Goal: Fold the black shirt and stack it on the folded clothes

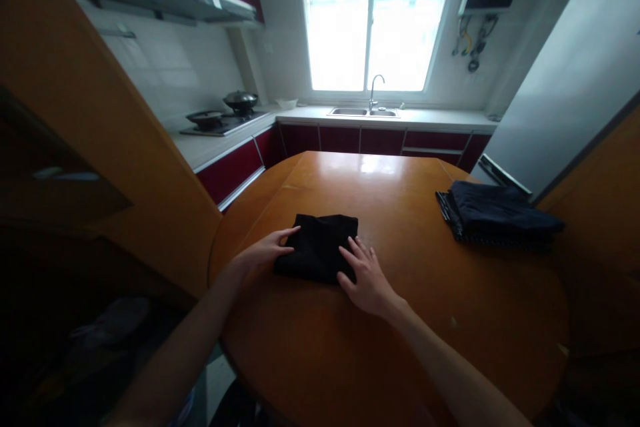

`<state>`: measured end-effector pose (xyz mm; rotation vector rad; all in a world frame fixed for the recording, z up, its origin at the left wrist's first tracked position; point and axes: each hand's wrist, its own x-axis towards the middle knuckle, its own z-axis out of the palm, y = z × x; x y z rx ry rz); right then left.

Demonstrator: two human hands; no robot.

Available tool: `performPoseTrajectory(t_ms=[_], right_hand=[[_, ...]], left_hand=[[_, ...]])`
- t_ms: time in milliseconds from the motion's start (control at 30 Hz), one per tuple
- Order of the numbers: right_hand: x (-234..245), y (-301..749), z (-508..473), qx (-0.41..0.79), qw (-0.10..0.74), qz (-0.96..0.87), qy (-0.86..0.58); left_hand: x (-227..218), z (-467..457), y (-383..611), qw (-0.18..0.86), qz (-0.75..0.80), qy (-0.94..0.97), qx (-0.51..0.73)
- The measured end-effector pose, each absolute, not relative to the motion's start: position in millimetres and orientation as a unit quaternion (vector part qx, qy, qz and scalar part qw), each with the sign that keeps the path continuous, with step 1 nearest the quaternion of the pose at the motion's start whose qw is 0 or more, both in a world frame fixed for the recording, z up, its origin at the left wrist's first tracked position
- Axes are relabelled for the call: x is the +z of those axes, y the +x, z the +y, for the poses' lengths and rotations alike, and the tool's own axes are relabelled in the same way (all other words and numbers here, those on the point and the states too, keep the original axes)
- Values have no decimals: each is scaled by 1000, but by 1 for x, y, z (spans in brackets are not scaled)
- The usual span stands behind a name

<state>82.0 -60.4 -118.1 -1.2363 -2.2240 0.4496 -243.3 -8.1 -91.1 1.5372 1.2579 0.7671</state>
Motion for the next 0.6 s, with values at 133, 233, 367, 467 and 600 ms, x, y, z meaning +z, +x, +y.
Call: performPoseTrajectory(t_ms=[133,233,367,467,600], right_hand=[[-108,73,10,192,403,-734,-513],[-107,63,59,249,360,-722,-536],[-112,57,86,271,309,-729,-548],[-115,59,89,260,282,-726,-570],[-115,60,90,251,255,-731,-581]], left_hand=[[-96,-5,-247,459,509,655,317],[-108,-2,-248,446,499,664,332],[-124,-4,-250,469,489,645,353],[-124,-7,-258,496,475,638,347],[-101,1,-271,470,512,667,268]])
